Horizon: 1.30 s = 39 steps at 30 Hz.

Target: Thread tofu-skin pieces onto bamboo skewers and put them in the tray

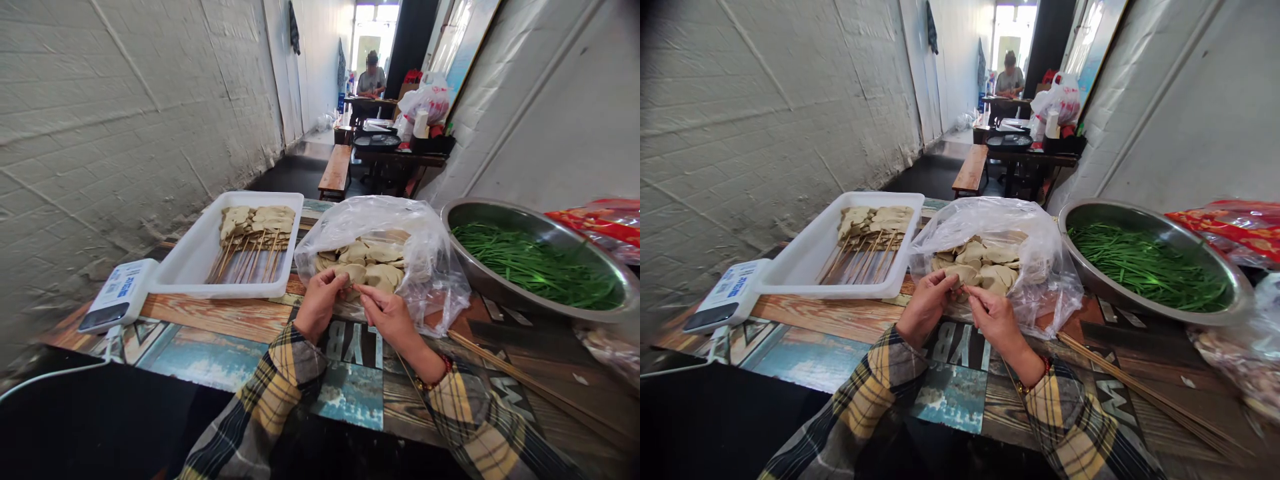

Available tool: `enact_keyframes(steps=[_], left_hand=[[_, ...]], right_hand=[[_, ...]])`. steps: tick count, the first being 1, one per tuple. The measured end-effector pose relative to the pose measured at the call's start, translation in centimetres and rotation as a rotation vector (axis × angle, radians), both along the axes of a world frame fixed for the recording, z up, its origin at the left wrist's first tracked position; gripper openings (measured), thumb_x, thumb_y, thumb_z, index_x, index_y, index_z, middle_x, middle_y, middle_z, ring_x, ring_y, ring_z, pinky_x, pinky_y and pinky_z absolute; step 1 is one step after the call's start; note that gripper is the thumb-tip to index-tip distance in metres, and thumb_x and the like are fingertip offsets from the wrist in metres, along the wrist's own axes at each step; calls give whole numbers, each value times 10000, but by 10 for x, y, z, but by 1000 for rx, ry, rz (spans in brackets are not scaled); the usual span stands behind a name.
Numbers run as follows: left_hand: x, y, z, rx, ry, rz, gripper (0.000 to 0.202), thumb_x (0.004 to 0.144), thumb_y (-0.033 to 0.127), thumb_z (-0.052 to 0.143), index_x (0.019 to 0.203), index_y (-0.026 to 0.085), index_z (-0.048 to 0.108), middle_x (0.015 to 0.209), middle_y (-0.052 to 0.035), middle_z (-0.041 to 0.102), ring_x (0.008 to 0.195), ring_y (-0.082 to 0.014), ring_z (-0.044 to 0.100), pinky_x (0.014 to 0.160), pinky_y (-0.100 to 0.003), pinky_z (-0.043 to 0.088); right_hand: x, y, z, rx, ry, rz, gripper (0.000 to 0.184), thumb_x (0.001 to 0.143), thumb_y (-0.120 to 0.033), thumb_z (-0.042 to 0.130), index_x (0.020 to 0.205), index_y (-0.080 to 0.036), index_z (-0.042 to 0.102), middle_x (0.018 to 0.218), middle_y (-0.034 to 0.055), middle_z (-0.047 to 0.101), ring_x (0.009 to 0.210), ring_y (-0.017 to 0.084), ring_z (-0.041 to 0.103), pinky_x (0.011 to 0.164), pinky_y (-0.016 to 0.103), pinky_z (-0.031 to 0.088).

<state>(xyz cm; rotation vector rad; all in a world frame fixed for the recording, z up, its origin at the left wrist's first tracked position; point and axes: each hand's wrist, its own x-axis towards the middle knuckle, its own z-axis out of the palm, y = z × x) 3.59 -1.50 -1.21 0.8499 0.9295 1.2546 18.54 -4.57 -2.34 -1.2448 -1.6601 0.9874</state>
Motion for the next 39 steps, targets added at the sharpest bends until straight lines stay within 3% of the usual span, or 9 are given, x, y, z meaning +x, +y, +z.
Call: enact_keyframes(steps=[15, 32, 39], left_hand=[[0, 0, 1, -61, -74, -18, 228, 652, 309, 732, 632, 151, 569, 596, 30, 519, 533, -76, 465, 496, -203, 339], [-2, -1, 4, -120, -204, -8, 174, 629, 281, 724, 604, 151, 612, 581, 22, 546, 545, -93, 470, 515, -229, 364], [-1, 0, 3, -106, -226, 0, 196, 634, 283, 740, 595, 147, 604, 578, 18, 536, 550, -91, 463, 511, -227, 355]], right_hand=[[3, -1, -3, 87, -45, -51, 372, 901, -342, 506, 1116, -139, 731, 484, -31, 543, 429, 124, 495, 475, 246, 427], [5, -1, -3, 133, -59, 27, 354, 918, -315, 500, 1139, -161, 729, 479, -36, 536, 437, 119, 498, 486, 239, 424], [7, 2, -8, 107, -35, 38, 362, 916, -364, 501, 1158, -213, 723, 604, 25, 641, 584, 185, 601, 484, 260, 460]])
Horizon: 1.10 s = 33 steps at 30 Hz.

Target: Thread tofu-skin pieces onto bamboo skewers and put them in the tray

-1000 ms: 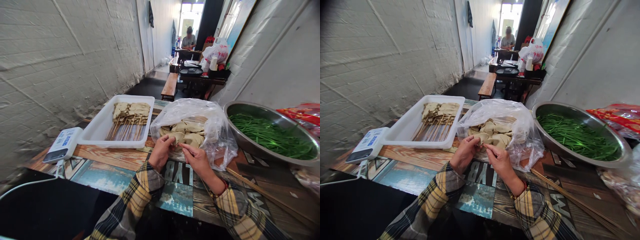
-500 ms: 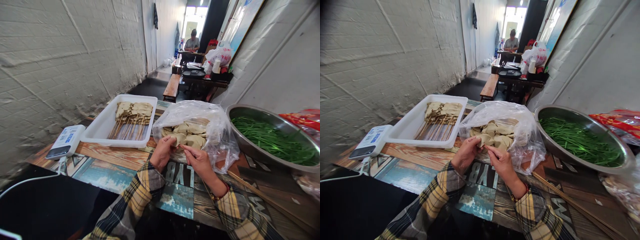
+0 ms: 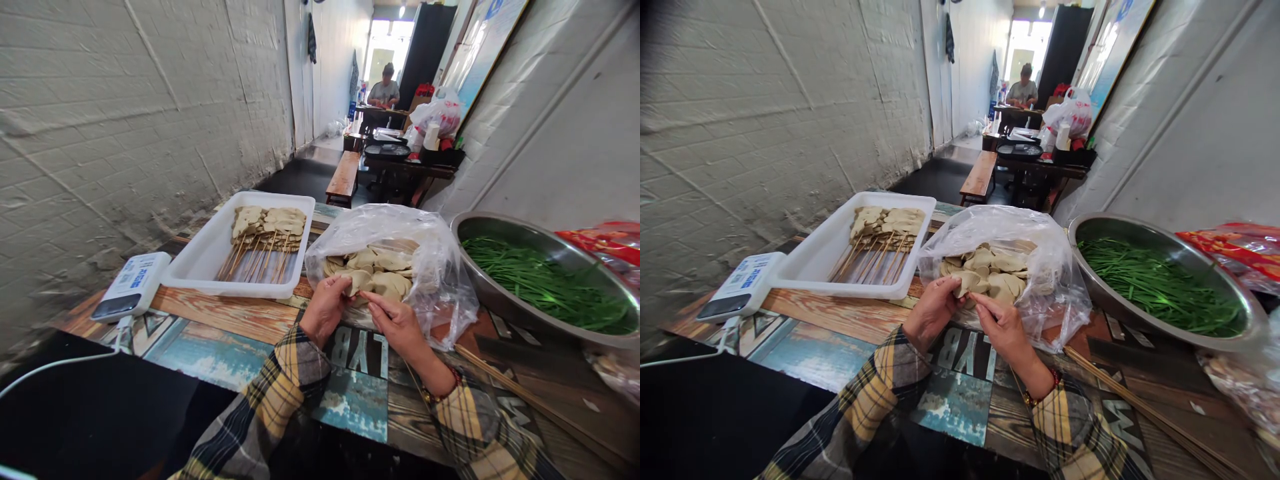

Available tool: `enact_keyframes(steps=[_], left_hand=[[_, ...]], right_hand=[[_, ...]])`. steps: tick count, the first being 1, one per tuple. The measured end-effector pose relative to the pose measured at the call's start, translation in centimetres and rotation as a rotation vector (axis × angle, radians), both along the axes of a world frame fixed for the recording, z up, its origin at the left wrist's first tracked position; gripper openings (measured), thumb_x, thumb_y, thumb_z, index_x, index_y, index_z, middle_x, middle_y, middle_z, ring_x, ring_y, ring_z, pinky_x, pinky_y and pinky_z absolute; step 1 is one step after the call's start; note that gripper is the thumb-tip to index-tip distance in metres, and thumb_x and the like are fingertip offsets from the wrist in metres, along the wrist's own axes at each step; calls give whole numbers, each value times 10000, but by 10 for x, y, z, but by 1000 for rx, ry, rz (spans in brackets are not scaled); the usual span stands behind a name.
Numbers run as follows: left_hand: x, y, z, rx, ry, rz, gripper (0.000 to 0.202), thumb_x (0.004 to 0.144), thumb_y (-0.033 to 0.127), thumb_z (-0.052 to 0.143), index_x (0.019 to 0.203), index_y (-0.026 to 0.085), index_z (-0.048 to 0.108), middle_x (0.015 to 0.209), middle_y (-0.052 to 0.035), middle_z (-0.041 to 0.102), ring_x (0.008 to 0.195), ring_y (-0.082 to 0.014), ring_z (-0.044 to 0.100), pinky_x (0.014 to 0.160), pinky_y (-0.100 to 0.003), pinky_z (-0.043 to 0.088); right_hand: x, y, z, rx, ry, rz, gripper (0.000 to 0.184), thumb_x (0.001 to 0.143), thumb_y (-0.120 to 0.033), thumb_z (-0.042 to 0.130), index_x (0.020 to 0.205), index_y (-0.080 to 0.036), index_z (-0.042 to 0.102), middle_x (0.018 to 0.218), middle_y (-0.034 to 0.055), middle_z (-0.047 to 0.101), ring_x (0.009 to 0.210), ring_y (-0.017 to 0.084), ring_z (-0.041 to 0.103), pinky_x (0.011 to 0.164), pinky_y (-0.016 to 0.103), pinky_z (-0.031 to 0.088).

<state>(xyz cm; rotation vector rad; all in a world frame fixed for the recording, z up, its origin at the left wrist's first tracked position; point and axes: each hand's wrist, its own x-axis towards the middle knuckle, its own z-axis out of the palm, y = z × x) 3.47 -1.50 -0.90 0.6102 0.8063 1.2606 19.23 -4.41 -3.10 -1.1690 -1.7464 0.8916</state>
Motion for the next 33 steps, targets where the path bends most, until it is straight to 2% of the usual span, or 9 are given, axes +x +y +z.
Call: enact_keyframes(steps=[4, 9, 12, 15, 26, 30, 33], left_hand=[[-1, 1, -2, 1, -36, -17, 209, 633, 279, 747, 594, 138, 598, 573, 12, 532, 548, -91, 466, 508, -226, 355], [-2, 1, -3, -11, -68, -53, 210, 630, 283, 748, 612, 134, 601, 582, 10, 537, 536, -90, 468, 501, -228, 357], [-1, 0, -2, -2, -64, -70, 223, 639, 292, 754, 618, 139, 592, 584, 17, 524, 531, -87, 457, 501, -228, 353], [1, -1, 0, 11, -43, -72, 252, 631, 293, 767, 603, 147, 564, 583, 29, 500, 534, -79, 437, 506, -220, 343], [6, -3, -4, 156, 205, 24, 281, 702, 364, 714, 617, 138, 571, 594, 36, 464, 559, -73, 368, 529, -214, 293], [4, -3, -1, 205, 313, 63, 227, 711, 348, 686, 664, 138, 615, 611, 32, 486, 561, -77, 366, 535, -217, 289], [4, -4, 2, 230, 393, 84, 231, 714, 346, 667, 632, 141, 600, 590, 35, 472, 562, -83, 367, 536, -221, 285]], right_hand=[[1, 2, -4, 13, 39, 26, 361, 921, -363, 505, 1167, -206, 717, 620, 22, 636, 581, 169, 587, 483, 249, 451], [1, 2, -6, -8, 85, 55, 363, 927, -345, 508, 1179, -181, 711, 533, -23, 539, 459, 112, 462, 441, 226, 381], [0, 2, -4, -15, 93, 37, 354, 919, -332, 518, 1159, -170, 722, 498, -40, 485, 432, 103, 416, 434, 227, 362], [-1, 1, -2, 2, 85, -5, 342, 905, -330, 535, 1127, -166, 737, 494, -39, 488, 440, 109, 431, 446, 233, 378], [-3, 2, -5, -31, 88, -73, 346, 905, -341, 529, 1123, -162, 728, 486, -37, 513, 443, 127, 462, 469, 250, 389], [-5, 2, -1, -52, 91, -68, 348, 899, -348, 525, 1108, -154, 724, 477, -42, 502, 434, 126, 456, 467, 254, 375], [-7, 0, 1, -91, 114, -69, 350, 893, -365, 529, 1099, -143, 705, 477, -46, 496, 435, 127, 459, 462, 253, 364]])
